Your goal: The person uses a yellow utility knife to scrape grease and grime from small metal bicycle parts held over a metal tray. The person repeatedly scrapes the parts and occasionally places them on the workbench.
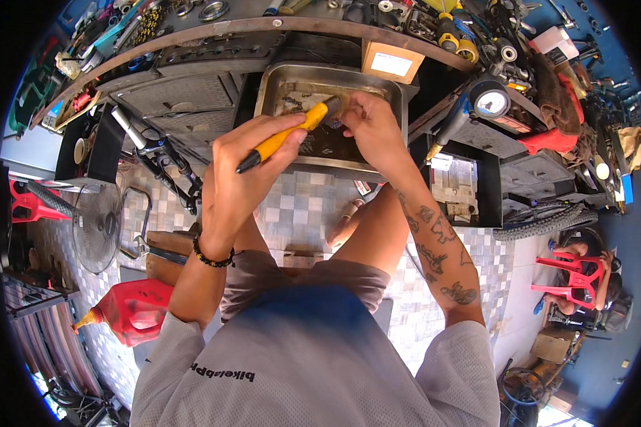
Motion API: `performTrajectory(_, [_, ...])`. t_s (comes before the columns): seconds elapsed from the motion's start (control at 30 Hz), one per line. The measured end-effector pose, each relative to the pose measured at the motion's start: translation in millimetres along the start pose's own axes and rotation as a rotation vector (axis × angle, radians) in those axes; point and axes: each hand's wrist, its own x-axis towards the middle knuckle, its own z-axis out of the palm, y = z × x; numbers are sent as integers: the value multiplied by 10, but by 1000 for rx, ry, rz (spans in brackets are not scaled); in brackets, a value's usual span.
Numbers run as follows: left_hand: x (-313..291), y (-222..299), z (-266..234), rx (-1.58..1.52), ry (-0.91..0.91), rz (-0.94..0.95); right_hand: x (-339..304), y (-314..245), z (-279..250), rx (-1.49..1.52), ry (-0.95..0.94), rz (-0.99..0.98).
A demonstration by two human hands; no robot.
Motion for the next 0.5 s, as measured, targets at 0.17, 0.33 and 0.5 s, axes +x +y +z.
performTrajectory(0.17, [12, -1, -106, 121, -134, -216, 12, 23, -92, 26, 83, -63])
performTrajectory(0.33, [73, -103, 126, -25, -13, -118, 56, 58, -79, -165, 90, 13])
performTrajectory(0.5, [77, -188, 195, -126, -3, -117, -9, 25, -76, 50, 10, 21])
